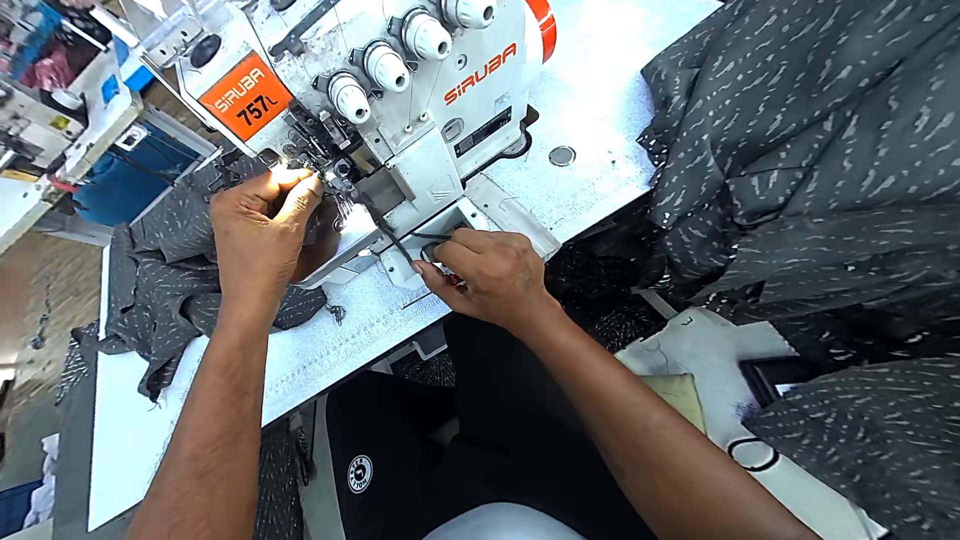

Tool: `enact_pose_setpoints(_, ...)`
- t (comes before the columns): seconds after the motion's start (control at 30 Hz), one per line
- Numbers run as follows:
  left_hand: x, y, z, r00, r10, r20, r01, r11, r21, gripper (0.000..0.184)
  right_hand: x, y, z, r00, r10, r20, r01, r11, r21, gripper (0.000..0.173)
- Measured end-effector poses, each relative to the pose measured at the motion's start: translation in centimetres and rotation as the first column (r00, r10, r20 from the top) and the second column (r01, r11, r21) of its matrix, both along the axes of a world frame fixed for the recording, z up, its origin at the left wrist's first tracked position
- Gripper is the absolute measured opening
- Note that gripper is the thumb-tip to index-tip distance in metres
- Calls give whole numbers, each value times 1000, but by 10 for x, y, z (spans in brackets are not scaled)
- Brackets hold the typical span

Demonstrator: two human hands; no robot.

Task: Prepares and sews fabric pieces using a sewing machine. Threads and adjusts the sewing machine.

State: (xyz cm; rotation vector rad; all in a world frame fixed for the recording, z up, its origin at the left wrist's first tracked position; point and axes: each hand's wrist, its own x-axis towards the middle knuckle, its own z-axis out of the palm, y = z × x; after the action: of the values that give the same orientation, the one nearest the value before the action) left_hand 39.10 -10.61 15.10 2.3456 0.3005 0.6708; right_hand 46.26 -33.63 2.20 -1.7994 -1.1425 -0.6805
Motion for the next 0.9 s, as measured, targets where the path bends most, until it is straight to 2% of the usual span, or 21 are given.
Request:
enact_pose_setpoints(0.23, 0, -14, 5, 995, 93, -45, -96, 993, -68, 10, 1, -1, -1, 1000, -9, 1, 9, 1000, -3, 35)
enact_pose_setpoints(0.33, 0, -19, 7, 986, 155, -61, -158, 987, -42, 12, 2, 0, 0, 1000, 5, -5, -5, 1000, 7, 33)
enact_pose_setpoints(0.53, 1, -28, -3, 970, 241, 12, -242, 967, 75, 15, 2, -1, 1, 1000, 2, -16, -2, 1000, -18, 30)
enact_pose_setpoints(0.9, -3, -19, 2, 967, 242, -77, -231, 965, 127, 23, 0, -1, -1, 1000, -9, -30, 7, 999, -52, 28)
